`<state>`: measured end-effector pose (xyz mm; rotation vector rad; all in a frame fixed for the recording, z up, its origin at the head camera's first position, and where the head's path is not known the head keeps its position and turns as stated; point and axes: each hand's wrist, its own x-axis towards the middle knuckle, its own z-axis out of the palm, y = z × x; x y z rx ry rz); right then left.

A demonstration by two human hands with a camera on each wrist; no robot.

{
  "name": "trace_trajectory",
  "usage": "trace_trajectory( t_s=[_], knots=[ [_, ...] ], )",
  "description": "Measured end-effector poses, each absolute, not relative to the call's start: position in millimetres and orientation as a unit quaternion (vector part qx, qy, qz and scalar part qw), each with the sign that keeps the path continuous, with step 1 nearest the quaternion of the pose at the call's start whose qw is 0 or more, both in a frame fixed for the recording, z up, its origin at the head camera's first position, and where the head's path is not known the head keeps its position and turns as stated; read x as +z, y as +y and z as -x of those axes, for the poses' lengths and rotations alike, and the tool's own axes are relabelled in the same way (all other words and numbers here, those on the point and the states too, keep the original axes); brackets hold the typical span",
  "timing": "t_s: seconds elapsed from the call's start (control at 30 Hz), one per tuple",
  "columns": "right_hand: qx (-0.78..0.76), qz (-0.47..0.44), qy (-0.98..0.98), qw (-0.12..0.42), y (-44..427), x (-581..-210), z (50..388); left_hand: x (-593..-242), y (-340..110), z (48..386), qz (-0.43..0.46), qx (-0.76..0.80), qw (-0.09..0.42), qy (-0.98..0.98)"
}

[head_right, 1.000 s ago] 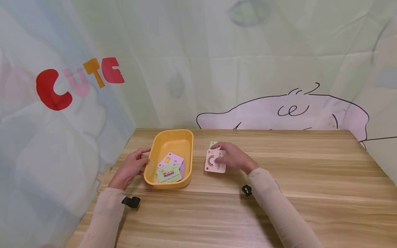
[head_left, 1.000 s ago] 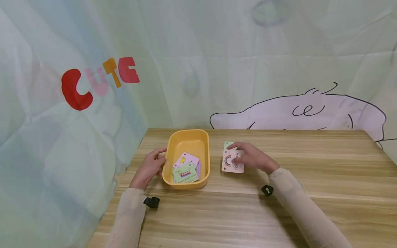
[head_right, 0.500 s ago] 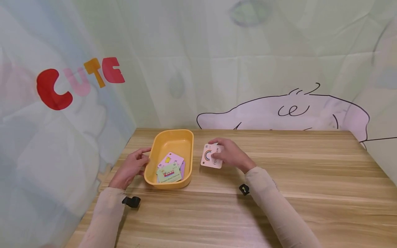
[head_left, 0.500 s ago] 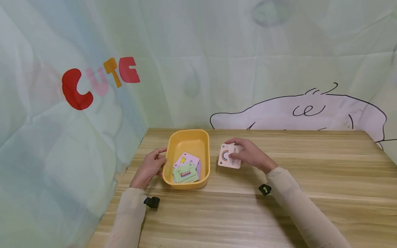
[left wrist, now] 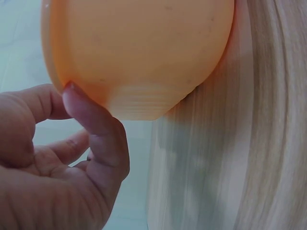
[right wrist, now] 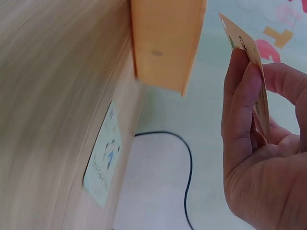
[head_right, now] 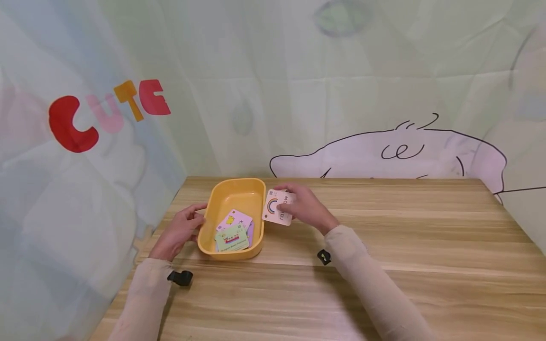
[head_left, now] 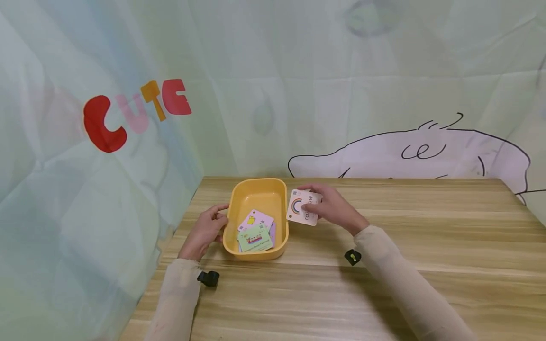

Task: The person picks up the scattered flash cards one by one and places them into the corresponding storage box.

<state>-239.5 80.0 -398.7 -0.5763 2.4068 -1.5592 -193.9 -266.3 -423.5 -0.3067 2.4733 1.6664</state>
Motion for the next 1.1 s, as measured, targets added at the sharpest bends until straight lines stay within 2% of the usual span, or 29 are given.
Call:
trace_trajectory(
  t_s=[0.83, 1.1],
  knots=[
    [-0.517, 0.214, 0.818, 0.132, 12, -404, 242, -421, -266, 194, 0.102, 0.556, 0.073, 0.821],
    [-0.511, 0.191, 0.826, 0.143, 1, -409, 239, -422, -266, 194, 0.097, 0.556, 0.071, 0.823]
  ],
)
